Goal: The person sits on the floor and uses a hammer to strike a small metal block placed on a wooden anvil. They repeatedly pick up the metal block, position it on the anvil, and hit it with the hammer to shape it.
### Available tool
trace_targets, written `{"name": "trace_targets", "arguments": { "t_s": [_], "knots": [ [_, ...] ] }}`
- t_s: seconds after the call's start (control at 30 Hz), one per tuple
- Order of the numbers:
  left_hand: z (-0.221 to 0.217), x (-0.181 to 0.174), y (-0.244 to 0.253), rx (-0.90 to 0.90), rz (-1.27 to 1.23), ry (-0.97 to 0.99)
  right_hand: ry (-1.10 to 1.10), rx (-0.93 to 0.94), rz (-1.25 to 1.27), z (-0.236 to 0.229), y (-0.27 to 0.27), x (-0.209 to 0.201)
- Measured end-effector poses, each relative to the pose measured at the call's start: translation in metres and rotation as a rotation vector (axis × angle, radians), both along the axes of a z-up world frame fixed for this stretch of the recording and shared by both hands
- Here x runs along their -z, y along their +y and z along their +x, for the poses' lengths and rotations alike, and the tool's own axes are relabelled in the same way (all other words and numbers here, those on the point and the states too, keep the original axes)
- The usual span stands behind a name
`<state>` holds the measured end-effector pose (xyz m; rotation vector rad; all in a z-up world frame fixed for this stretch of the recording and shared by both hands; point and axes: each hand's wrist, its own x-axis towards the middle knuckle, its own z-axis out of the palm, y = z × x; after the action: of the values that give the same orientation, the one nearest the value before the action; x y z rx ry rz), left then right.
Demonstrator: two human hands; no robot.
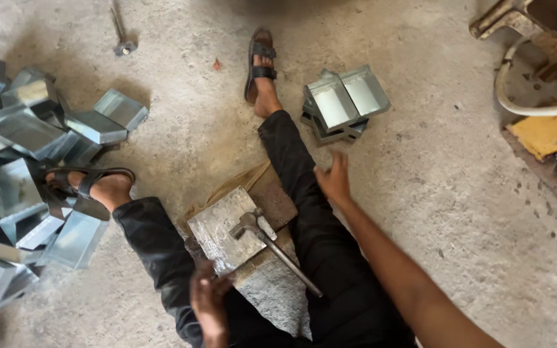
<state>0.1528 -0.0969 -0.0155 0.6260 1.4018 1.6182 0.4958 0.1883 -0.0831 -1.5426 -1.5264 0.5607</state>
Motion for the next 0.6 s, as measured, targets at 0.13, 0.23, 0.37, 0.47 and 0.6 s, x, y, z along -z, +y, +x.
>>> {"name": "trace_targets", "arguments": {
  "t_s": [0.13, 0.23, 0.37, 0.47, 0.6],
  "knots": [
    [0.038, 0.014, -0.016, 0.013, -0.087, -0.179, -0.423, -0.091, 0.13, 0.031, 0.105, -0.001],
    [0.036, 0.022, -0.027, 0.016, -0.172, -0.178, -0.504, -0.163, -0.174, 0.046, 0.13, 0.003],
    [0.03, 0.028, -0.033, 0.019, -0.181, -0.158, -0.685, -0.04, -0.401, 0.048, 0.111, 0.011],
    [0.03, 0.031, -0.043, 0.044, -0.147, -0.139, -0.617, 0.021, -0.185, 0.065, 0.053, 0.023],
    [0.039, 0.034, -0.05, 0.064, -0.184, -0.153, -0.389, 0.119, -0.149, 0.11, -0.055, 0.029]
  ]
}}
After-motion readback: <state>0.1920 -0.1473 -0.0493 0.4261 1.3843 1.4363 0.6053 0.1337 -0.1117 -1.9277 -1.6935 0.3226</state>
